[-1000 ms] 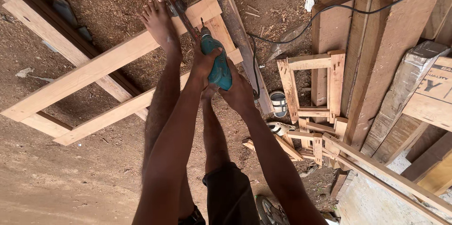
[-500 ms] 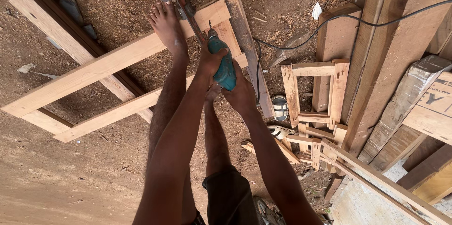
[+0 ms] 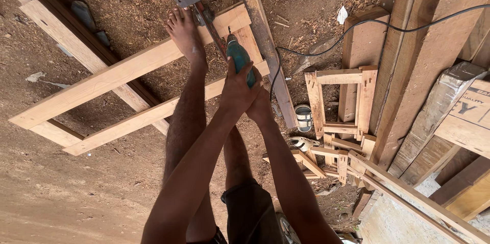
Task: The person assembles wooden frames by drilling holes, inserting wooden dowels, and hammering them into place.
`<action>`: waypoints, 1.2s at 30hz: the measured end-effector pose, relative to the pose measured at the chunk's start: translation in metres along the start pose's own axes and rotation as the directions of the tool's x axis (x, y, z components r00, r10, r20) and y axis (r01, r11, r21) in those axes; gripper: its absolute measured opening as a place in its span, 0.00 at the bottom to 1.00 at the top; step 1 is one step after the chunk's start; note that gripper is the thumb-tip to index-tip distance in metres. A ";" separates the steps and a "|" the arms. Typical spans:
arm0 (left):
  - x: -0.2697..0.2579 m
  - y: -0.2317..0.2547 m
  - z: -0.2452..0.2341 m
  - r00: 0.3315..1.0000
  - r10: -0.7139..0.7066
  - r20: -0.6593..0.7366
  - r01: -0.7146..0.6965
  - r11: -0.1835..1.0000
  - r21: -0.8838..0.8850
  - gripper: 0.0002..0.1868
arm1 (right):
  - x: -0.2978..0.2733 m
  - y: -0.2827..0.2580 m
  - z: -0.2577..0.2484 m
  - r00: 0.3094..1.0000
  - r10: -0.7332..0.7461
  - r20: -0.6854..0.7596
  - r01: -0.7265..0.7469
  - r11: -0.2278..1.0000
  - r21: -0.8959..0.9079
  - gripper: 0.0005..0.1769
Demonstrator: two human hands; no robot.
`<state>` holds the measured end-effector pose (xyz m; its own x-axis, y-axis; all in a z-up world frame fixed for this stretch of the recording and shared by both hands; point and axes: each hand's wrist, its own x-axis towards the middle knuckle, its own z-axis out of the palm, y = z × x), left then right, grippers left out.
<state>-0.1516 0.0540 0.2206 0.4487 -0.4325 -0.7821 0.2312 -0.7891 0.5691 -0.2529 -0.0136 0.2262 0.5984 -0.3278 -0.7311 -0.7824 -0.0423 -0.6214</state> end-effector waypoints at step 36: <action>0.026 -0.002 -0.005 0.971 -0.072 -0.228 0.022 0.976 -0.215 0.14 | 0.030 -0.048 -0.015 0.986 0.165 0.032 -0.142 0.922 -0.361 0.55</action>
<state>-0.1358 0.0462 0.2002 0.6158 -0.2636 -0.7425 0.4213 -0.6862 0.5930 -0.2003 -0.0361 0.2380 0.4665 -0.2999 -0.8322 -0.8686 -0.3329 -0.3669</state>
